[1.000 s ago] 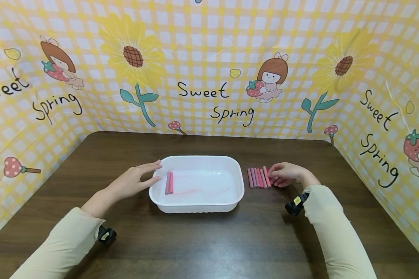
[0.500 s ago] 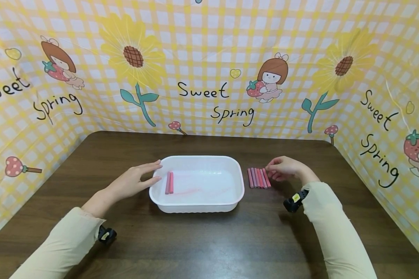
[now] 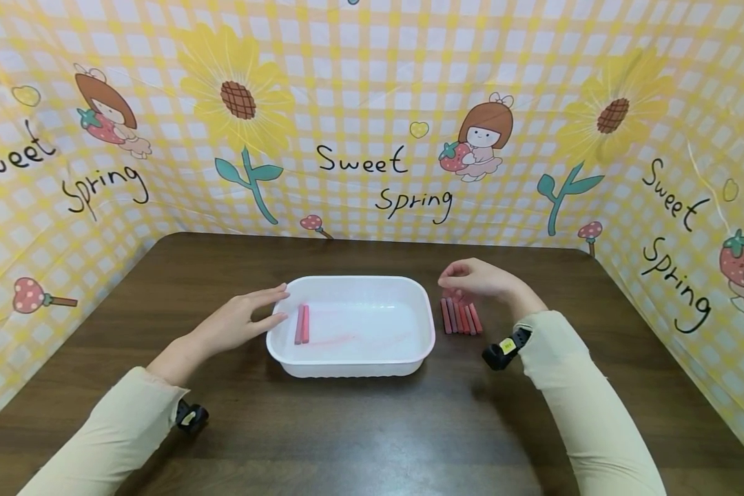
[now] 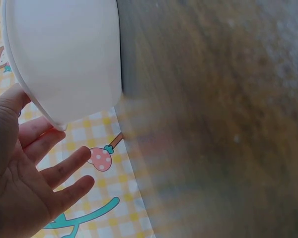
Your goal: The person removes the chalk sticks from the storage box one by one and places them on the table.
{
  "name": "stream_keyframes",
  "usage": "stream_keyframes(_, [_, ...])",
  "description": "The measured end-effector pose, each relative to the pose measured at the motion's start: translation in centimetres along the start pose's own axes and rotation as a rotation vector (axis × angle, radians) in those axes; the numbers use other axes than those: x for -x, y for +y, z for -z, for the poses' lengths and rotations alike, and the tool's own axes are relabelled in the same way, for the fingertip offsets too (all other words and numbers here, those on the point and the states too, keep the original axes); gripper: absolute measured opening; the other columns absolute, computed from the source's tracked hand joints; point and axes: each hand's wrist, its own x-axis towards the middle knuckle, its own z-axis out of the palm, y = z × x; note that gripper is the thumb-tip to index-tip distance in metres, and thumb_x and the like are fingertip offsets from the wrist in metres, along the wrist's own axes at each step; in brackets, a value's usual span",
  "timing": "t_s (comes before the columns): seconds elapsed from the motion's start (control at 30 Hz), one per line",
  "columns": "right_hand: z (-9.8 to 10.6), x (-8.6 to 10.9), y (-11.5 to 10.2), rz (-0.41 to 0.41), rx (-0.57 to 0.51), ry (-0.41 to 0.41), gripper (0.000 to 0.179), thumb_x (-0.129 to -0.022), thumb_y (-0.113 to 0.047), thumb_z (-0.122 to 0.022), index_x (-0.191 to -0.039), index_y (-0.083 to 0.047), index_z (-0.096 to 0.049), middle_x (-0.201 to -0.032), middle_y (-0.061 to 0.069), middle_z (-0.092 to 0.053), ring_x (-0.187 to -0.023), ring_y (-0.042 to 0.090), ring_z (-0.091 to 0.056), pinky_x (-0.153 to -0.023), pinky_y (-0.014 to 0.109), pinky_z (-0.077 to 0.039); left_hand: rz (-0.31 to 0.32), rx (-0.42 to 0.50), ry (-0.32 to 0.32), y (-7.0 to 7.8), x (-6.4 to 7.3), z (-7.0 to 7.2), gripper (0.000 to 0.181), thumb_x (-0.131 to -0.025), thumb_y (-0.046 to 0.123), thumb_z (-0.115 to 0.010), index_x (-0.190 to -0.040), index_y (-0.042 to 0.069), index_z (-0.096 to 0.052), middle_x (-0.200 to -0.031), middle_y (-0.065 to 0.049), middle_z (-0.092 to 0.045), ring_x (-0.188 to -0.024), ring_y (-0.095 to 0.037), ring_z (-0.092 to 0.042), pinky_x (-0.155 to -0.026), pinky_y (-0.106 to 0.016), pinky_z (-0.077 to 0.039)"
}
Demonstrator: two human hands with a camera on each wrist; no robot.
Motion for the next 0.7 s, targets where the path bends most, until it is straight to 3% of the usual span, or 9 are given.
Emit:
stream_keyframes(0.37, [-1.7,-1.1,-3.8,0.068,-0.049,-0.071,0.038,-0.094,-0.027,-0.055,-0.117,0.004,-0.051,-0.091,0.008,-0.061,-0.074,0.014,-0.055,-0.073,0.026,-0.054,-0.006,-0.001,0.004,0.0,0.0,0.0,0.049,-0.094,0.031,-0.055,-0.135,0.005,-0.049,-0.146,-0.013,-0.041,-0.133,-0.034,-0.042,-0.108,-0.052,-0.035])
stream_keyframes(0.7, [-4.2,-2.7,-7.1,0.089,0.020,-0.135,0.037,-0.093,-0.029,-0.057,-0.116,0.000,-0.054,-0.104,0.019,-0.062,-0.080,0.020,-0.058,-0.073,0.029,-0.054,0.001,-0.005,0.000,0.0,0.0,0.0,0.049,-0.094,0.032,-0.055,-0.135,0.006,-0.049,-0.146,-0.012,-0.041,-0.133,-0.033,-0.042,-0.108,-0.052,-0.035])
